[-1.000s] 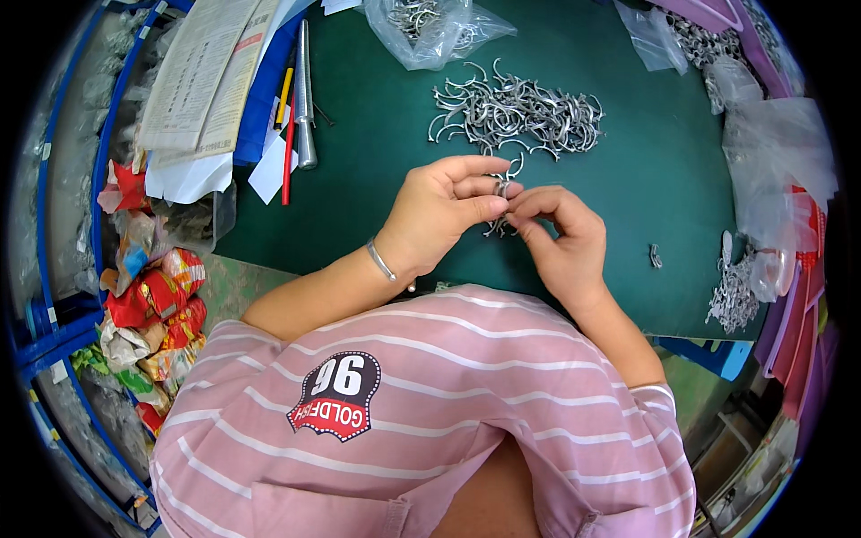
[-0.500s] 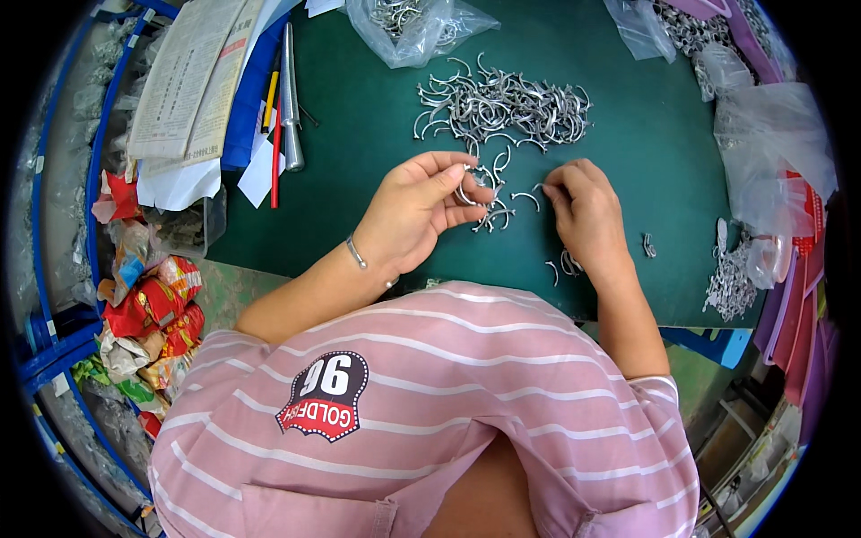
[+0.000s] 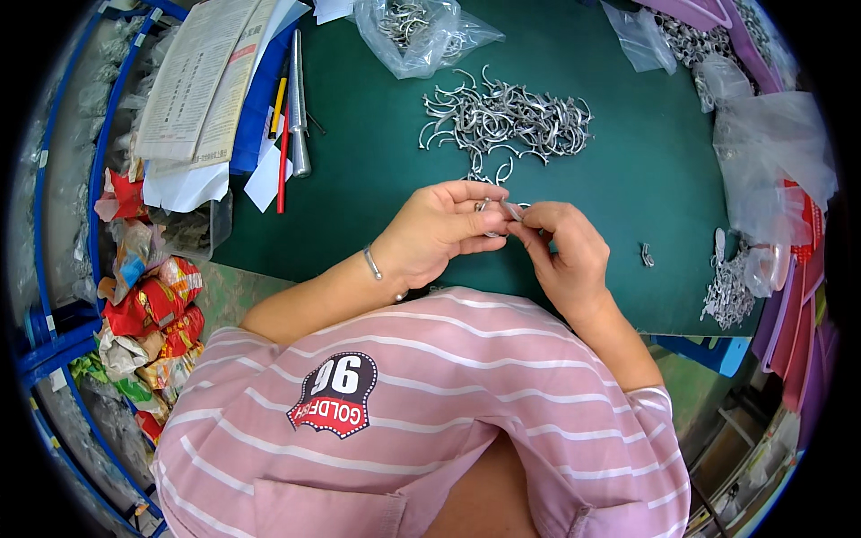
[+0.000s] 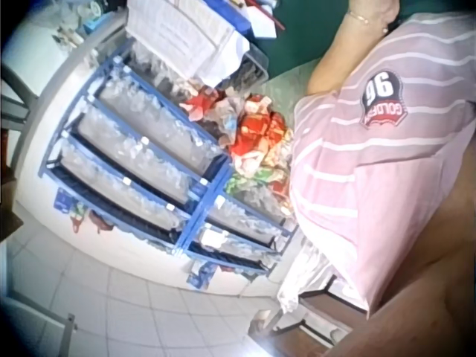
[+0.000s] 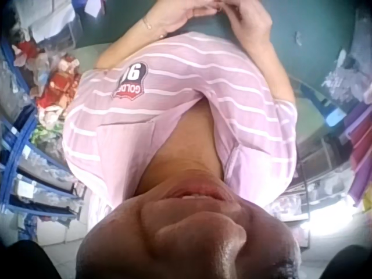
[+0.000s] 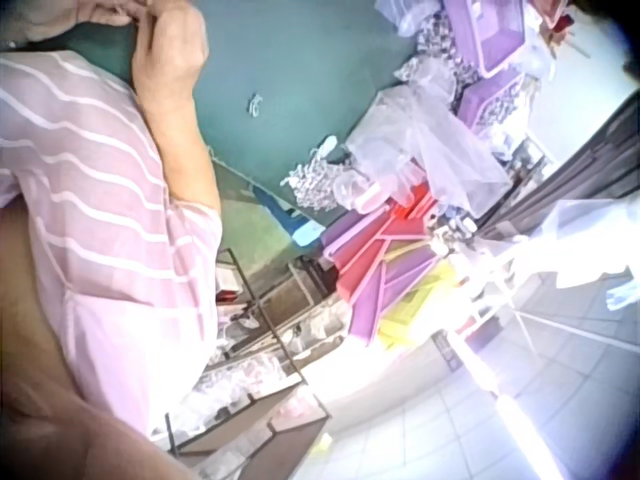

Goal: The person picks up metal hooks from a pile on the table and connects them together into a bunch by hand.

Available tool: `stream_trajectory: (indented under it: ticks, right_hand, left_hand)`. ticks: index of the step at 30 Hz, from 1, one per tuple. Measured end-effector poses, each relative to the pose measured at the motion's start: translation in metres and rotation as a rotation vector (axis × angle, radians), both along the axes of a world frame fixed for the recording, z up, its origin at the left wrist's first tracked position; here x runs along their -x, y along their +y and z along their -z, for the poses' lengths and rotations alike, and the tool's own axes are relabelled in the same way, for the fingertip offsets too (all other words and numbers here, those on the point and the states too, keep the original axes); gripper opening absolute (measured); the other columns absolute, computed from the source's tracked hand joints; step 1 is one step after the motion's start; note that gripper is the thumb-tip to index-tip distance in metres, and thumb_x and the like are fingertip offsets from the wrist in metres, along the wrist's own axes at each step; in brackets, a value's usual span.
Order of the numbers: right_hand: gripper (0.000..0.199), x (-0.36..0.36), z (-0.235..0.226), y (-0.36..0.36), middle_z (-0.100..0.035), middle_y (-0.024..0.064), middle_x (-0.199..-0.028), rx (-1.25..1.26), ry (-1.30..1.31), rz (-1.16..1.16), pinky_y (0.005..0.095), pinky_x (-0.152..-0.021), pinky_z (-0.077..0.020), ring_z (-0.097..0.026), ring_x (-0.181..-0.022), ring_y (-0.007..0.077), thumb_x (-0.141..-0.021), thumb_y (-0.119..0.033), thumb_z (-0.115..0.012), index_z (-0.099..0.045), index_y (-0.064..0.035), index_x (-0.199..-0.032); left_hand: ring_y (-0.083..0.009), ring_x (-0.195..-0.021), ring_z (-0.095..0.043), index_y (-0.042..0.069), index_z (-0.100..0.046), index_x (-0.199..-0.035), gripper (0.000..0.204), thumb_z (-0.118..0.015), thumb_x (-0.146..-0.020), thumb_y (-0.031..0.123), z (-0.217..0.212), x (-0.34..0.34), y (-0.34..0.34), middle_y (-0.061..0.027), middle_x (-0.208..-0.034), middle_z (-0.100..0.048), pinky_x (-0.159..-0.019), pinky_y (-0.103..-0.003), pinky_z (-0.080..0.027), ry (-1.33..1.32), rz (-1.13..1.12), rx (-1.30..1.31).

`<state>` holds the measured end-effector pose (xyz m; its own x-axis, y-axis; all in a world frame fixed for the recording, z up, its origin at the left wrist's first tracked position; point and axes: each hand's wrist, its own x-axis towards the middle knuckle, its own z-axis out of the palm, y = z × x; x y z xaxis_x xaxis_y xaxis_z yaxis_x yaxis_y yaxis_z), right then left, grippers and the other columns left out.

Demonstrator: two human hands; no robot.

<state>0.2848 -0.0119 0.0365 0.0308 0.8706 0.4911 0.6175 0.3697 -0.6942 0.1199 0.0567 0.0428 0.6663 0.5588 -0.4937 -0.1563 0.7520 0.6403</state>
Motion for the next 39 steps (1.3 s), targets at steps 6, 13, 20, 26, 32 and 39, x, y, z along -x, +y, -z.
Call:
stream_trajectory:
  ticks: [6, 13, 20, 26, 32, 39]
  right_hand:
    - [0.012, -0.011, -0.003, -0.002, -0.06, 0.0105, -0.078, 0.13, 0.099, 0.09, 0.0292, -0.057, -0.0477, -0.059, -0.067, 0.0236, -0.072, 0.005, -0.064, -0.059, -0.0014, -0.081]
    - [0.01, -0.014, 0.011, 0.0, -0.06, 0.0109, -0.08, 0.196, -0.165, 0.141, 0.0315, -0.061, -0.0481, -0.059, -0.07, 0.0279, -0.074, 0.002, -0.062, -0.06, -0.0003, -0.083]
    - [0.012, 0.01, -0.008, -0.009, -0.06, 0.0106, -0.083, 0.126, -0.004, -0.086, 0.0329, -0.063, -0.0475, -0.058, -0.074, 0.0273, -0.072, 0.002, -0.064, -0.06, -0.0007, -0.082]
    - [0.009, 0.003, 0.014, -0.011, -0.059, 0.0107, -0.084, 0.187, -0.313, 0.064, 0.0344, -0.063, -0.0459, -0.056, -0.075, 0.0292, -0.072, -0.001, -0.065, -0.06, -0.001, -0.08]
    - [0.016, 0.015, 0.004, -0.018, -0.06, 0.0099, -0.077, 0.065, -0.049, 0.033, 0.0331, -0.059, -0.0458, -0.057, -0.067, 0.0266, -0.066, 0.003, -0.068, -0.059, -0.0029, -0.077]
    - [0.024, 0.024, 0.006, -0.017, -0.058, 0.0085, -0.077, -0.16, -0.054, -0.188, 0.0311, -0.057, -0.045, -0.056, -0.067, 0.0244, -0.061, 0.006, -0.07, -0.059, -0.0018, -0.081]
  left_hand:
    - [-0.0226, -0.091, -0.062, -0.002, -0.051, -0.106, 0.023, -0.055, -0.084, 0.004, 0.0, 0.01, 0.005, -0.0117, -0.095, -0.061, -0.077, -0.03, -0.054, -0.049, -0.087, -0.001]
    - [-0.0258, -0.088, -0.062, -0.003, -0.054, -0.101, 0.019, -0.046, -0.088, 0.007, 0.01, 0.023, 0.003, -0.0126, -0.089, -0.06, -0.074, -0.032, -0.054, -0.112, -0.117, 0.107]
    - [-0.0203, -0.084, -0.062, -0.001, -0.054, -0.106, 0.023, -0.05, -0.09, 0.014, 0.005, 0.028, -0.015, -0.0099, -0.092, -0.06, -0.069, -0.028, -0.053, -0.099, 0.061, 0.234]
    - [-0.0046, -0.056, -0.041, 0.002, -0.054, -0.096, 0.014, -0.05, -0.091, 0.015, 0.012, 0.046, -0.015, -0.0011, -0.074, -0.048, -0.042, -0.016, -0.031, -0.084, 0.056, 0.241]
    - [-0.0051, -0.058, -0.043, 0.0, -0.055, -0.093, 0.014, -0.054, -0.089, 0.013, 0.008, 0.035, -0.022, -0.0054, -0.079, -0.054, -0.042, -0.014, -0.032, 0.008, 0.068, 0.186]
    - [-0.0052, -0.06, -0.045, -0.002, -0.057, -0.092, 0.012, -0.059, -0.086, 0.009, 0.015, 0.028, -0.024, -0.0072, -0.082, -0.057, -0.043, -0.015, -0.034, -0.09, 0.042, 0.13]
